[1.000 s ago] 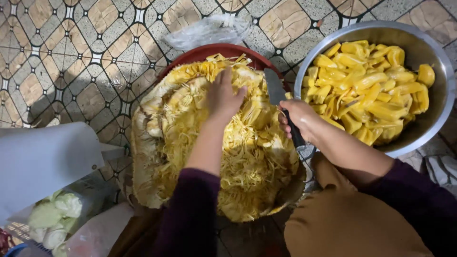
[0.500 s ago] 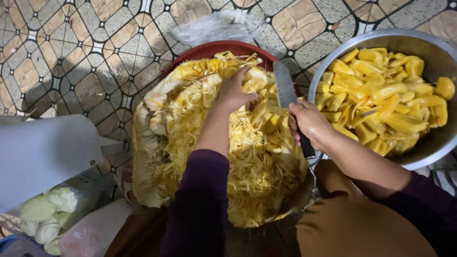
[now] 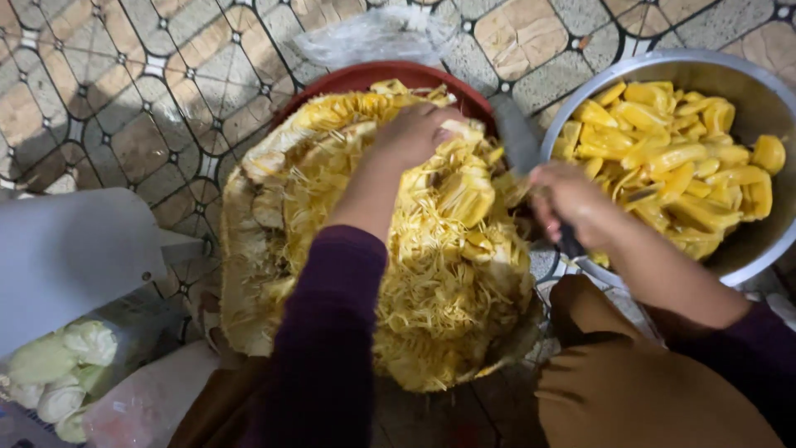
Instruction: Extracting jackfruit bulbs from the core and placing them into a bowl
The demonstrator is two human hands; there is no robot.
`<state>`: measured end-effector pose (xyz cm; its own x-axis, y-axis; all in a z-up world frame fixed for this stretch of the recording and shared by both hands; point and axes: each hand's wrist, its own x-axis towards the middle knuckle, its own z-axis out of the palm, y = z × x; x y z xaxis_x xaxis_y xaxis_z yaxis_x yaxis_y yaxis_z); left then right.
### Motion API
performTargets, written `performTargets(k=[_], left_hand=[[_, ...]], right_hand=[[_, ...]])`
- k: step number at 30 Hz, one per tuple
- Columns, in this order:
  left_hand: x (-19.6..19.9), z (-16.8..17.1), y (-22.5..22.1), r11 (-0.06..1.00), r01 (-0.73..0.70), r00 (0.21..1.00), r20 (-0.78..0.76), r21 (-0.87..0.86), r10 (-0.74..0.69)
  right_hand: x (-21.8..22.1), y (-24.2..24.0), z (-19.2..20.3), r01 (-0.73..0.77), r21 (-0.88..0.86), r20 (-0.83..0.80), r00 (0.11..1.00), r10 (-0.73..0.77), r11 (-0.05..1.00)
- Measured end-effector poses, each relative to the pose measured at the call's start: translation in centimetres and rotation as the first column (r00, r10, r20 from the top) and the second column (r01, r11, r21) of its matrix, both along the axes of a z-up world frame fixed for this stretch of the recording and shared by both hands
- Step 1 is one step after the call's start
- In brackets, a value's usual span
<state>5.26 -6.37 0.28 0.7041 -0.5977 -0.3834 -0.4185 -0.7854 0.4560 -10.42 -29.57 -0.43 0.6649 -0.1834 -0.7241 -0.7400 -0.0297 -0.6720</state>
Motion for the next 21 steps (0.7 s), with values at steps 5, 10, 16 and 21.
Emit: performTargets(k=[5,10,16,21], left_hand=[[0.0,-0.9,0.1,0.996,0.045,0.996,0.071,0.082,-0.050],[-2.1,2.3,-6.1,0.921,-0.047,0.963,0.264,0.387,-0.062],[-11.5,-4.5,-13.5,0.874,0.008,0.999,-0.046,0.486,0.016],[-12.7,2.3,-10.6,0.906,-0.069,0.996,0.073,0.418,0.042]], right_hand=[[-2.5,-1.6,4.1,0.020,-0.167,0.190,0.982,0.012,0.986],[-6.4,-2.5,-1.7,-0.299,-0.553,0.059,0.917,0.395,0.778],[-5.4,-2.9,0.9,0.148,0.022,0.054,0.987,-0.149,0.989],[-7.0,-2.5,1.6,0.199,0.207,0.081,0.972,-0.219,0.958]])
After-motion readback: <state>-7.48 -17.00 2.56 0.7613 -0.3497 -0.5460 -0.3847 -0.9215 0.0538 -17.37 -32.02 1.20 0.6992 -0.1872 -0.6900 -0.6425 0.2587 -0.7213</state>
